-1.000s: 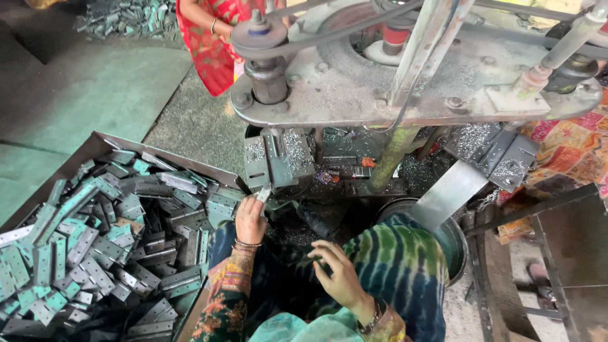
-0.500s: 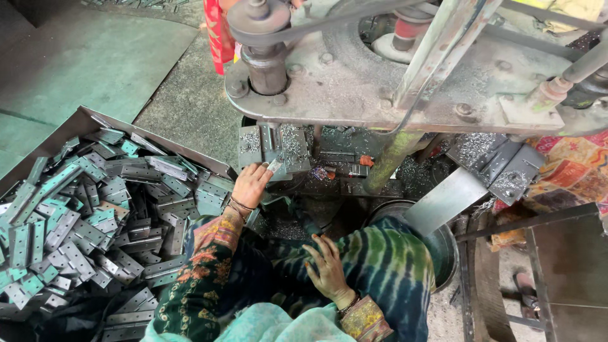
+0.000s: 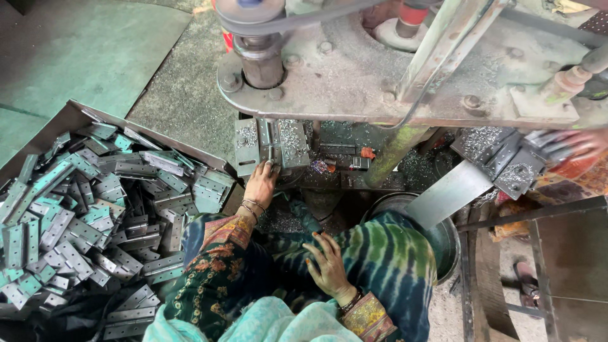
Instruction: The person sits at a press machine and repeatedly picks up small metal brackets from a bin, places them into the machine, and operates the press to process them. The processed pieces are then removed and placed back into the bin.
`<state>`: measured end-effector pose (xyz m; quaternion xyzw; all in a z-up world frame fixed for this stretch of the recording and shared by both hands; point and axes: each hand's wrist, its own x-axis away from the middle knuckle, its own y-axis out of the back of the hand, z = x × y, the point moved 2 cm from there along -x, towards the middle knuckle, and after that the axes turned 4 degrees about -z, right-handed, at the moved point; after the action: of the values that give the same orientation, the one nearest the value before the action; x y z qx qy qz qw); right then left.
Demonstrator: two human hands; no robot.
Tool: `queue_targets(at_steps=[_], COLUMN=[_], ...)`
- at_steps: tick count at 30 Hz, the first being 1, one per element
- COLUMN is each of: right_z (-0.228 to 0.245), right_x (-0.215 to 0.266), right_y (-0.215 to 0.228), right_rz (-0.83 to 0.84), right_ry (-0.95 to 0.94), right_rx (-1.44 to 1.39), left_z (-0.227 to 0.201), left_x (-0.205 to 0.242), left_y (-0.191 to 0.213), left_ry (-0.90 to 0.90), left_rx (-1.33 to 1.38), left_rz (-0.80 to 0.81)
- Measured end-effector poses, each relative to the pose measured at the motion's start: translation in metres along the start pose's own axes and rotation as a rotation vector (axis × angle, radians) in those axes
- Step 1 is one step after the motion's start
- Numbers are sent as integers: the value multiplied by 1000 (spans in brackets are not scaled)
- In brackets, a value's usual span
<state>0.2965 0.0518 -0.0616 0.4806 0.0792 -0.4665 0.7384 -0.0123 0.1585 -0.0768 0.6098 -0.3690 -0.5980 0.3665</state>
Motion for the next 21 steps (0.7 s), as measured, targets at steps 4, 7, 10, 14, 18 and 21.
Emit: queue_targets(at_steps=[4,7,10,14,18,21], right_z=[2,6,14,28,38,43], right_x=[-5,-10,-17,-42,-87,-103], right_y=[1,7,14,25,22,10], right_rz=[-29,-49,-73,-91,18,173], right_ry=[1,-5,-34,-12,-11,-27], right_rx=[0,8,20,78,150,239], left_z=[-5,-7,-6,-5,1,7], left_x=[1,6,8,4,-13,-14], left_y=[-9,-16,-20,-19,-5,0], left_ry=[0,-43,-34,-15,0,-15], left_rx=[15,-131,-120,-173,-35,-64], left_rz=[-4,114,67,156,175,263])
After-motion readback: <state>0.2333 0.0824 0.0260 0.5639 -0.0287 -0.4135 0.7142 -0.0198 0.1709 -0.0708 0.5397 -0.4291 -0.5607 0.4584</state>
